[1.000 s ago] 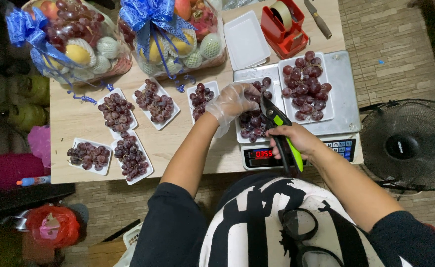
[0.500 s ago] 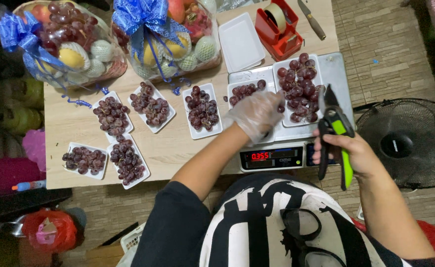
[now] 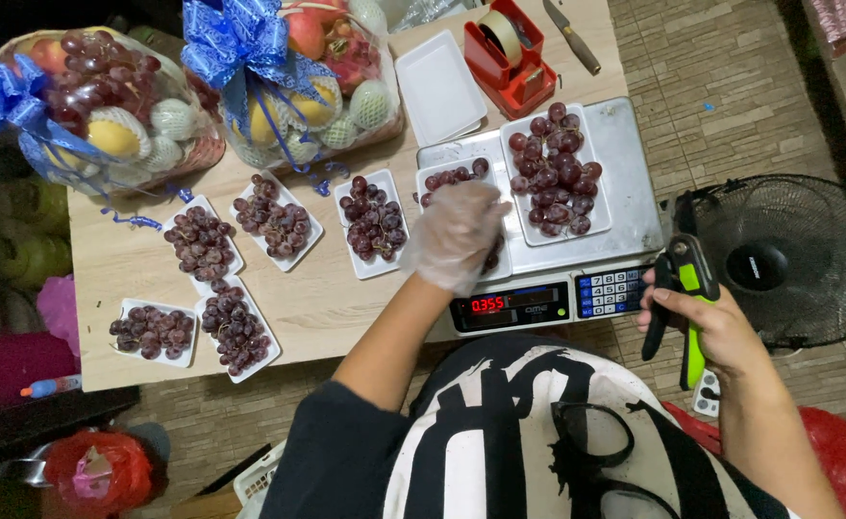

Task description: Trimming grape bunches with shears and portioning them into trays using a digital scale.

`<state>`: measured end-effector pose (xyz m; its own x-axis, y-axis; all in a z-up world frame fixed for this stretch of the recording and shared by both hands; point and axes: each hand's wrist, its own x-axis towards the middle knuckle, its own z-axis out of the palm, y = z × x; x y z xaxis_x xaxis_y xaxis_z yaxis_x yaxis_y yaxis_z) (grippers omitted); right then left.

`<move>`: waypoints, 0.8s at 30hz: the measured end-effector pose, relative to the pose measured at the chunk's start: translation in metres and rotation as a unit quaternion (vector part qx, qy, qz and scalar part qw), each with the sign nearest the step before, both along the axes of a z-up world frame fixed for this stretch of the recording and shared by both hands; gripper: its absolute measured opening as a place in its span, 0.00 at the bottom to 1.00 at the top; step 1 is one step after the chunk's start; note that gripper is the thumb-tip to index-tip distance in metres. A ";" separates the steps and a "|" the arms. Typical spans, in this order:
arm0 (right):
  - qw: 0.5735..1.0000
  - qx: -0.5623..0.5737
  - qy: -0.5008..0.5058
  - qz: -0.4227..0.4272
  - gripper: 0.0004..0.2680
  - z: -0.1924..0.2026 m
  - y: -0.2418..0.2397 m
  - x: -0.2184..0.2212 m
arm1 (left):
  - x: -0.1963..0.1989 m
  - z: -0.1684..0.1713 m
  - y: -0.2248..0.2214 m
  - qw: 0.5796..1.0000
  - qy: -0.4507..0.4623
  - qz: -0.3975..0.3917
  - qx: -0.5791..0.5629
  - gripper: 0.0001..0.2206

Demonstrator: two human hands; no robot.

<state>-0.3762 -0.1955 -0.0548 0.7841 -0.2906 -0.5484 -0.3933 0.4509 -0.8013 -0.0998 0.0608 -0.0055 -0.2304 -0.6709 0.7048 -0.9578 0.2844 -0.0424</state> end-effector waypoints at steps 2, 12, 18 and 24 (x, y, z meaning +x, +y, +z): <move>0.997 -0.065 -0.030 0.035 0.14 -0.006 -0.009 -0.007 | -0.030 0.012 0.033 0.840 0.276 0.465 0.049 0.08; 0.977 -0.098 -0.087 0.170 0.21 0.008 0.045 0.059 | -0.065 -0.088 0.096 0.402 0.700 0.557 0.196 0.18; 0.968 -0.075 -0.084 0.223 0.20 0.001 0.077 0.093 | -0.061 -0.111 0.096 0.404 0.672 0.588 0.199 0.16; 0.967 -0.066 -0.079 0.233 0.16 -0.010 0.096 0.111 | -0.061 -0.100 0.088 0.390 0.701 0.559 0.209 0.19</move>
<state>-0.2648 -0.0994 -0.0649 0.9177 0.0557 -0.3935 -0.3973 0.1434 -0.9064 -0.1611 0.1488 -0.1060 0.7867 0.0760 -0.6127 0.5081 -0.6434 0.5726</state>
